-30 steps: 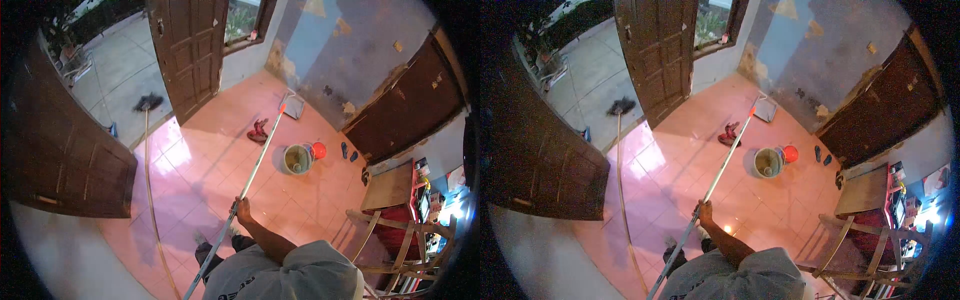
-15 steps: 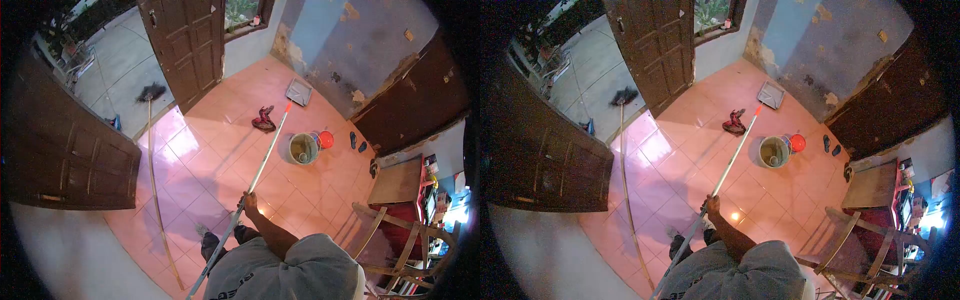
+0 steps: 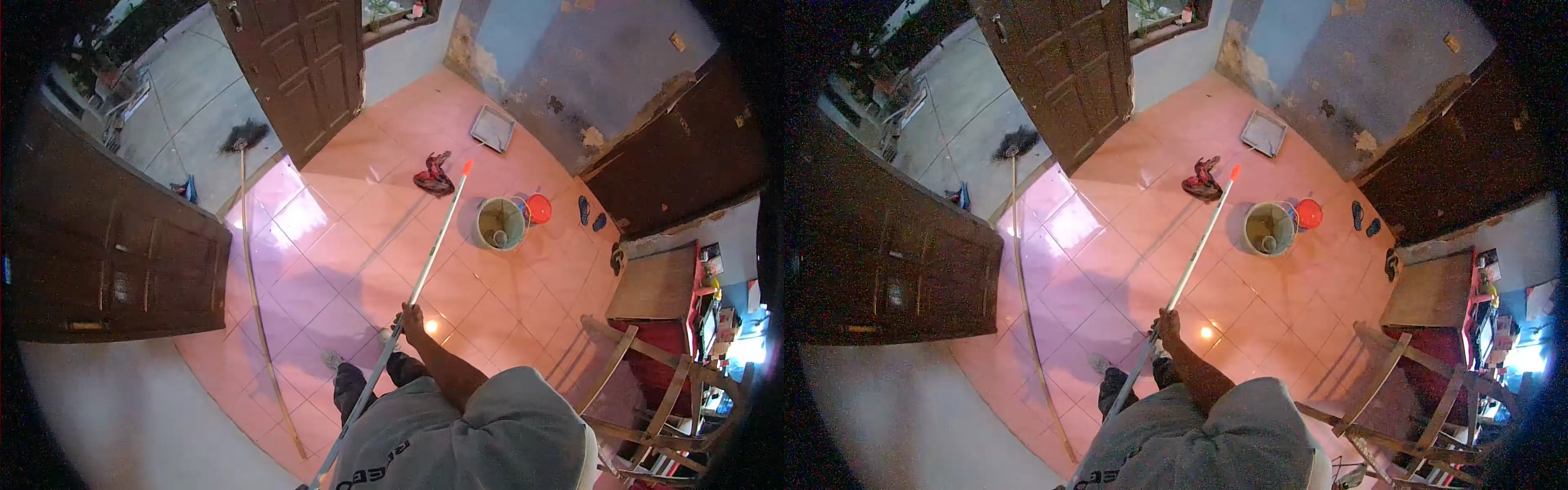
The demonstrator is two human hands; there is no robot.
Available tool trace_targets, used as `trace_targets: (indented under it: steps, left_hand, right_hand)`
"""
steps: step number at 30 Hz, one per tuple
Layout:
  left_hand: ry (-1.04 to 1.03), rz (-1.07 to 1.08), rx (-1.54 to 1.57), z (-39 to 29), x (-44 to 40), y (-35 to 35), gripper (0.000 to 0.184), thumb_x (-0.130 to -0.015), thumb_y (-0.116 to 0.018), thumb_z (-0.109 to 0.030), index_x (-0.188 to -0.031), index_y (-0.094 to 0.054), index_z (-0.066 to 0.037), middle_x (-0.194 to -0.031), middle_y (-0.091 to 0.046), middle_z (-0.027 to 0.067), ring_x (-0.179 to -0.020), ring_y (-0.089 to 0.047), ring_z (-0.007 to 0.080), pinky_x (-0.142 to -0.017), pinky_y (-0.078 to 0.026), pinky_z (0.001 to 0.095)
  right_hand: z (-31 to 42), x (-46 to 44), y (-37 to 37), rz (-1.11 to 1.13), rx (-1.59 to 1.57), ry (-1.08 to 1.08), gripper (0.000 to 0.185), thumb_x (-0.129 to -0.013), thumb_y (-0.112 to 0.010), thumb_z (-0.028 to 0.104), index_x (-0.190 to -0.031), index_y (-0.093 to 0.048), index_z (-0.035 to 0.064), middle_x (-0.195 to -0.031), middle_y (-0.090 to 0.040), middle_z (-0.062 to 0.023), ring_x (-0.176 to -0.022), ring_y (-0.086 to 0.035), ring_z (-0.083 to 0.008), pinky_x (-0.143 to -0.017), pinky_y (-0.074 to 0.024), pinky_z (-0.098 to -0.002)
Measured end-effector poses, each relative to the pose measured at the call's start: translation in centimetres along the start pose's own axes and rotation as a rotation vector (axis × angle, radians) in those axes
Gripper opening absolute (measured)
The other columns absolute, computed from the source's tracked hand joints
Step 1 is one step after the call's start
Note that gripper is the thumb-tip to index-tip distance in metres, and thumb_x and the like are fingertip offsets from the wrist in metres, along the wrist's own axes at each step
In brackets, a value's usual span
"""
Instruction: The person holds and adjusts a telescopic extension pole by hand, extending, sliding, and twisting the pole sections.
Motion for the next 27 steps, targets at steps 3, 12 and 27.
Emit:
trace_targets:
  steps: [3, 12, 27]
  left_hand:
    - [0.048, -0.003, 0.155, -3.3, -1.1, 1.1, 0.034, -0.085, -0.054, -0.042, -0.086, -0.061, -0.009, -0.081, -0.062, 0.0189, -0.082, -0.059, 0.0376, -0.067, -0.045, 0.0466]
    - [-0.084, -0.017, 0.237, -12.2, -5.6, 2.4, 0.032, -0.089, -0.053, -0.036, -0.078, -0.055, -0.006, -0.070, -0.056, 0.0181, -0.070, -0.055, 0.0372, -0.063, -0.044, 0.0450]
    - [-0.008, 0.189, 0.253, -9.8, -4.6, -1.3, 0.021, -0.080, -0.060, -0.033, -0.084, -0.060, -0.013, -0.073, -0.063, 0.0160, -0.073, -0.062, 0.0375, -0.062, -0.048, 0.0465]
  right_hand:
    - [2.7, 0.9, -1.4, -0.085, 0.061, 0.012, 0.037, -0.084, -0.064, 0.047, -0.101, -0.047, 0.0181, -0.071, -0.054, -0.0059, -0.059, -0.060, -0.0240, -0.053, -0.0564, -0.0442]
    - [4.0, 0.5, -2.4, -0.223, 0.032, 0.043, 0.029, -0.092, -0.054, 0.041, -0.100, -0.038, 0.0192, -0.064, -0.044, -0.0018, -0.050, -0.048, -0.0175, -0.043, -0.0470, -0.0357]
    - [9.4, -2.7, -0.7, -0.506, 0.114, 0.161, 0.020, -0.094, -0.049, 0.029, -0.086, -0.040, 0.0131, -0.052, -0.035, 0.0015, -0.036, -0.035, -0.0116, -0.031, -0.0323, -0.0288]
Point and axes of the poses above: each hand's wrist, its own x-axis away from the middle knuckle, its own y-axis out of the back of the hand, z = x × y, the point moved 6 cm from there along -x, towards the middle knuckle
